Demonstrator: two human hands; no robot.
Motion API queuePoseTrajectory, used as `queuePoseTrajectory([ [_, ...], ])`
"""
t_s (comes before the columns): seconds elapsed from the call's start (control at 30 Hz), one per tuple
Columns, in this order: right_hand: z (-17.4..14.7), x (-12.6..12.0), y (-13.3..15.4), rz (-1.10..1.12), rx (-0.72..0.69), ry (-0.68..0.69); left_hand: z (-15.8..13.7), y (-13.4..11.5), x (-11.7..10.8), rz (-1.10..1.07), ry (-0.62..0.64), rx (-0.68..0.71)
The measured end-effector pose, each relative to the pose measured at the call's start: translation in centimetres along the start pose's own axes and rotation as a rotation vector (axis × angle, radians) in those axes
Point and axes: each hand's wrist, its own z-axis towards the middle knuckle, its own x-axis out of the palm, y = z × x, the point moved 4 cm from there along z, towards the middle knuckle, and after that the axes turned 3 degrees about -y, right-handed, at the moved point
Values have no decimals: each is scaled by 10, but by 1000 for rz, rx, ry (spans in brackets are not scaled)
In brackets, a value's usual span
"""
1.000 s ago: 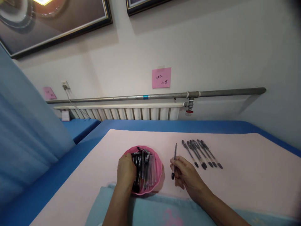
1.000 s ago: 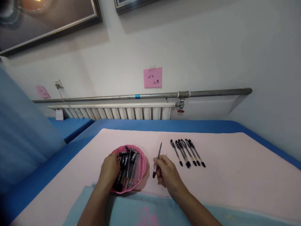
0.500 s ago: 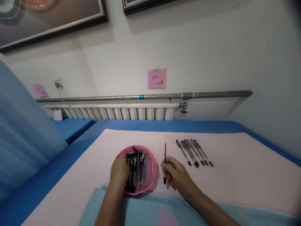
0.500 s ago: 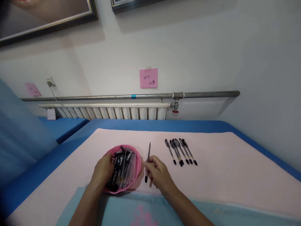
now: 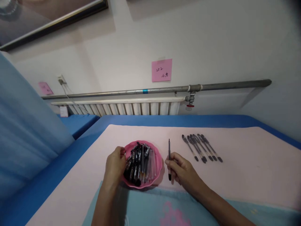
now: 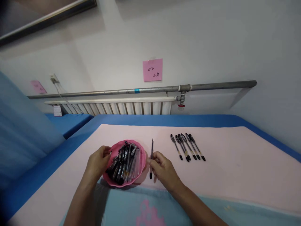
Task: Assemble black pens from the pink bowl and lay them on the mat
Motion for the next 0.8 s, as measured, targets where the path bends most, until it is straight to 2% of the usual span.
queuePoseTrajectory([
  [0.13,1,0,-1,-17,-3,20,-2,0,-6,-45,-6,-28],
  [0.33,0,1,1,-8,-12,15,-2,1,-2,-88,8,-23],
  [0.47,-2,1,5,-14,-15,4,0,1,-2,-102,-50,-13],
  [0.6,-2,1,4,-34,-20,17,4,-1,2,-210,-112,24],
  [0.8,1,0,-1,-54,-40,48,6,-5,9,-102,-148,72],
])
